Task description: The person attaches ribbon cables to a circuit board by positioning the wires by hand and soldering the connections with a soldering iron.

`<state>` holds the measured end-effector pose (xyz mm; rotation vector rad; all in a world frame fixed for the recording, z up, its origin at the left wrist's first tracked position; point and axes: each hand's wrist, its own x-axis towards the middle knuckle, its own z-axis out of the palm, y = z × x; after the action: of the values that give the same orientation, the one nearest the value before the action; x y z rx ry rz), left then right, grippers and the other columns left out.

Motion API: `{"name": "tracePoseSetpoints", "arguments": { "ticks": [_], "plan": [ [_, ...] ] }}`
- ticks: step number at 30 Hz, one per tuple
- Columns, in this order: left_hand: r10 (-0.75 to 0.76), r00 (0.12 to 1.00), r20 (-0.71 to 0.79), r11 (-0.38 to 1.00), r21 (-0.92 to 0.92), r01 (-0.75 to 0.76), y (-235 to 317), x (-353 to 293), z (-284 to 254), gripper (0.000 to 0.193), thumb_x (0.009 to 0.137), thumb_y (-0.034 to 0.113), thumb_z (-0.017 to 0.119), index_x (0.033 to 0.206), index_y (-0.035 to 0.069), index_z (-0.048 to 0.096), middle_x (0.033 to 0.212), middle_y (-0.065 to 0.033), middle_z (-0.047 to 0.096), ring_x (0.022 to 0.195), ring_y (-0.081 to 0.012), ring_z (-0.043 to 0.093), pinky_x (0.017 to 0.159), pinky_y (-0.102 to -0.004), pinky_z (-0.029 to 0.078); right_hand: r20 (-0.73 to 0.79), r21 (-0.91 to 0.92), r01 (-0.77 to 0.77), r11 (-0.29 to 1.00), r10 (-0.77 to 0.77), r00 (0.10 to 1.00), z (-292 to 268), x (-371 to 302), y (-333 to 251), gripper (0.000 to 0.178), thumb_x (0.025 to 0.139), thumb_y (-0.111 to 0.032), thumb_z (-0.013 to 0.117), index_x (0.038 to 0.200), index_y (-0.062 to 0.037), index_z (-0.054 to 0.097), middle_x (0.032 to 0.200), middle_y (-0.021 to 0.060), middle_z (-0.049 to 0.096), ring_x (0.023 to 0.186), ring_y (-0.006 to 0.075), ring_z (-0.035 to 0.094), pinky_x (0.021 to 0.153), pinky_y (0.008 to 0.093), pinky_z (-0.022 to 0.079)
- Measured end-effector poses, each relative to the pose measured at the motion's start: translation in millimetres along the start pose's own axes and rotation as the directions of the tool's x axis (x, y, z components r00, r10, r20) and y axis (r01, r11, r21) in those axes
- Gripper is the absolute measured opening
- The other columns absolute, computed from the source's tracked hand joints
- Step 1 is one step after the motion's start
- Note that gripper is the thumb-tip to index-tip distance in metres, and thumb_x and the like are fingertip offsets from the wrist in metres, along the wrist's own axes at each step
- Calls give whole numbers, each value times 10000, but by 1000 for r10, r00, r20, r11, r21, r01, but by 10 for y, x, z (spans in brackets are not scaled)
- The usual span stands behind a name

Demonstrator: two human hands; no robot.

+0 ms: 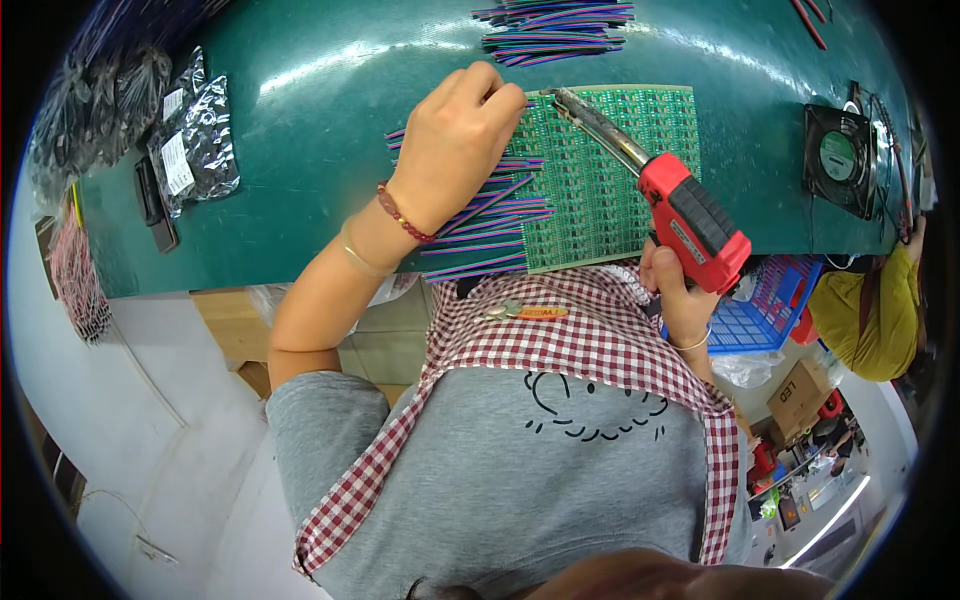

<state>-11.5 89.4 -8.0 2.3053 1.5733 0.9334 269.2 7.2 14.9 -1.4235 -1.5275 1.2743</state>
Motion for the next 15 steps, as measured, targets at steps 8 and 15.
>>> {"name": "tracePoseSetpoints", "arguments": {
  "ticks": [8,15],
  "plan": [
    [4,1000,3,1000,26,-4,-11,-3,16,122,774,43,732,862,65,651,823,-57,576,736,-249,611,642,-351,512,-24,-181,-38,983,34,999,-17,-14,45,184,820,-137,767,943,-16,704,831,56,701,693,148,652,625,312,515],
    [32,999,-7,999,35,-32,-21,-15,33,111,770,38,701,826,56,607,817,-68,543,736,-242,592,639,-354,513,-12,155,-77,985,80,997,11,-8,-143,219,907,-175,681,990,23,641,755,64,625,640,136,581,601,292,485]
  ]
}}
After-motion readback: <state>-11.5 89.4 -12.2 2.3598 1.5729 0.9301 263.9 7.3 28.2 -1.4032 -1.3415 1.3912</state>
